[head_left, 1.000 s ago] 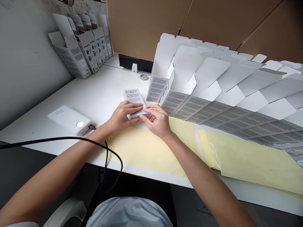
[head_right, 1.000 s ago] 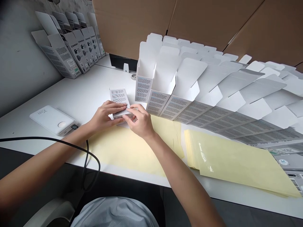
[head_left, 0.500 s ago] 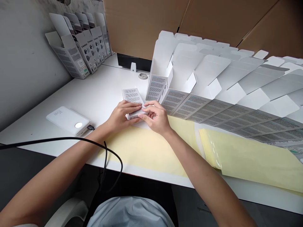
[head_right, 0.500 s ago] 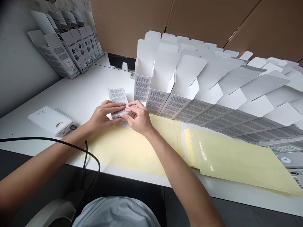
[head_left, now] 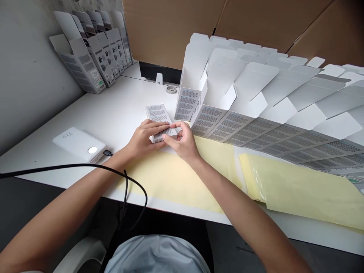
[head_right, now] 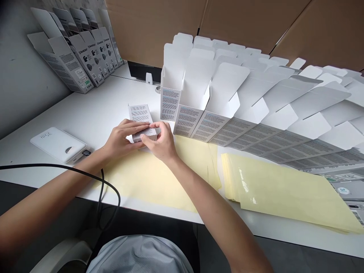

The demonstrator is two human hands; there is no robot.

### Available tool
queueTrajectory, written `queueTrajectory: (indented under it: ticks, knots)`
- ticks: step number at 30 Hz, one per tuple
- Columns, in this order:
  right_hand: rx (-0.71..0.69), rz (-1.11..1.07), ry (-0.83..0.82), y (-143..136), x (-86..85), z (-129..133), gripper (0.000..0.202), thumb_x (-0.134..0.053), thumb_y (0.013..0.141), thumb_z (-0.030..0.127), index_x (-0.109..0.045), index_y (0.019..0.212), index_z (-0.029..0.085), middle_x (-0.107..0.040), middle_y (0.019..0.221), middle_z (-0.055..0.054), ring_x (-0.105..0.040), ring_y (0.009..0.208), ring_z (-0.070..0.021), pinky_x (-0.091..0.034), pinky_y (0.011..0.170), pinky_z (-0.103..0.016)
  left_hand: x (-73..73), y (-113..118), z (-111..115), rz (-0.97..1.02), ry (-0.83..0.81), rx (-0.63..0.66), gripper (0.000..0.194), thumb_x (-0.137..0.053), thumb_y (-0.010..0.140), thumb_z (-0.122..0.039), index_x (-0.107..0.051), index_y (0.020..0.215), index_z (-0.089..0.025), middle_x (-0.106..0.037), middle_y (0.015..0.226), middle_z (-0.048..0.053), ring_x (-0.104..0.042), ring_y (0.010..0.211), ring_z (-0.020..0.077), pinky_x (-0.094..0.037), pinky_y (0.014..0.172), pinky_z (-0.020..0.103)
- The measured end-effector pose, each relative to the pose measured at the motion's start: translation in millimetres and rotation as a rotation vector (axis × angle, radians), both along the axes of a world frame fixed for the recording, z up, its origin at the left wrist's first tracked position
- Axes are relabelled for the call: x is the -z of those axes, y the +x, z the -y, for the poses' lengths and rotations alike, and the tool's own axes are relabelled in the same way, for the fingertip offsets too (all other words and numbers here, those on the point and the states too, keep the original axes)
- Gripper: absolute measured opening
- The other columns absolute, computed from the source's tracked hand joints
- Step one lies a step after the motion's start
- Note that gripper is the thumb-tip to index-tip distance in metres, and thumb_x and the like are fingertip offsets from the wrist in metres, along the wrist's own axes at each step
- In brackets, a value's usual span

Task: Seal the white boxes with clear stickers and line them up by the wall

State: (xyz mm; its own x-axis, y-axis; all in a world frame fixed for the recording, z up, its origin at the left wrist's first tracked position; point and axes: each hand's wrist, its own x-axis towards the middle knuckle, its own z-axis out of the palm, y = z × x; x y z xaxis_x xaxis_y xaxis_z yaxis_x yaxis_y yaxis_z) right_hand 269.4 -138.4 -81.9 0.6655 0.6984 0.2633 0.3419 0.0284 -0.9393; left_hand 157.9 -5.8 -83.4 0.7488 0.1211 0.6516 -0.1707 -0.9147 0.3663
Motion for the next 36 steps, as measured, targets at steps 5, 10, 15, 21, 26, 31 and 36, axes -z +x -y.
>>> queueTrajectory:
  ticks: [5,10,15,21,26,31,36]
  knots:
    - [0.050,-0.055,-0.017,-5,-1.4,-3,0.036,-0.075,0.064,0.037,-0.057,0.092,0.022,-0.057,0.105,-0.003,-0.053,0.085,-0.0169,-0.046,0.071,-0.031,0.5,0,1,0.009,0.002,-0.002,0.039,-0.072,0.084,-0.036,-0.071,0.119,-0.019,-0.073,0.119,0.009,-0.067,0.098,0.0236,-0.050,0.085,0.037]
    - [0.058,-0.255,-0.023,-4,-3.1,-4,0.033,-0.076,0.061,0.034,-0.061,0.089,0.023,-0.058,0.096,0.001,-0.047,0.070,-0.0132,-0.043,0.065,-0.029,0.8,-1,-1,-0.007,-0.006,0.001,0.047,-0.074,0.083,-0.046,-0.070,0.122,-0.019,-0.072,0.120,0.010,-0.066,0.099,0.0241,-0.050,0.086,0.037]
    - [0.072,-0.350,-0.006,-5,-4.5,-5,0.026,-0.073,0.063,0.033,-0.064,0.084,0.023,-0.058,0.093,0.002,-0.044,0.066,-0.0122,-0.042,0.064,-0.029,1.9,-1,-2,-0.039,-0.022,-0.015,0.054,-0.072,0.082,-0.054,-0.069,0.124,-0.021,-0.071,0.123,0.010,-0.065,0.102,0.0253,-0.050,0.088,0.038]
    - [0.107,-0.182,0.026,-11,-0.8,-6,0.018,-0.065,0.074,0.034,-0.064,0.087,0.022,-0.058,0.103,-0.001,-0.048,0.068,-0.0130,-0.046,0.072,-0.033,3.6,-2,-3,-0.039,-0.041,-0.037,0.058,-0.072,0.082,-0.050,-0.064,0.131,-0.021,-0.064,0.134,0.011,-0.065,0.107,0.0258,-0.050,0.091,0.039]
    - [0.203,0.054,-0.006,-20,-0.6,-7,0.021,-0.068,0.074,0.031,-0.056,0.089,0.023,-0.060,0.102,-0.005,-0.057,0.090,-0.0208,-0.048,0.087,-0.038,4.1,-2,-3,-0.030,-0.070,-0.048,0.059,-0.071,0.081,-0.041,-0.061,0.136,-0.021,-0.064,0.134,0.010,-0.066,0.109,0.0266,-0.050,0.095,0.040]
    - [0.194,0.070,-0.021,-20,-2.6,-7,0.036,-0.079,0.068,0.040,-0.056,0.090,0.023,-0.063,0.103,-0.006,-0.060,0.095,-0.0229,-0.050,0.086,-0.038,3.8,-2,-3,-0.060,-0.096,-0.048,0.058,-0.071,0.080,-0.040,-0.062,0.134,-0.023,-0.064,0.134,0.009,-0.066,0.111,0.0276,-0.050,0.096,0.041]
    - [0.136,0.048,-0.019,-11,-1.2,-5,0.017,-0.069,0.079,0.033,-0.062,0.090,0.022,-0.068,0.101,-0.005,-0.063,0.090,-0.0210,-0.050,0.079,-0.035,4.6,-2,-4,-0.068,-0.117,-0.037,0.060,-0.072,0.080,-0.046,-0.062,0.134,-0.023,-0.064,0.134,0.010,-0.064,0.115,0.0285,-0.048,0.098,0.042]
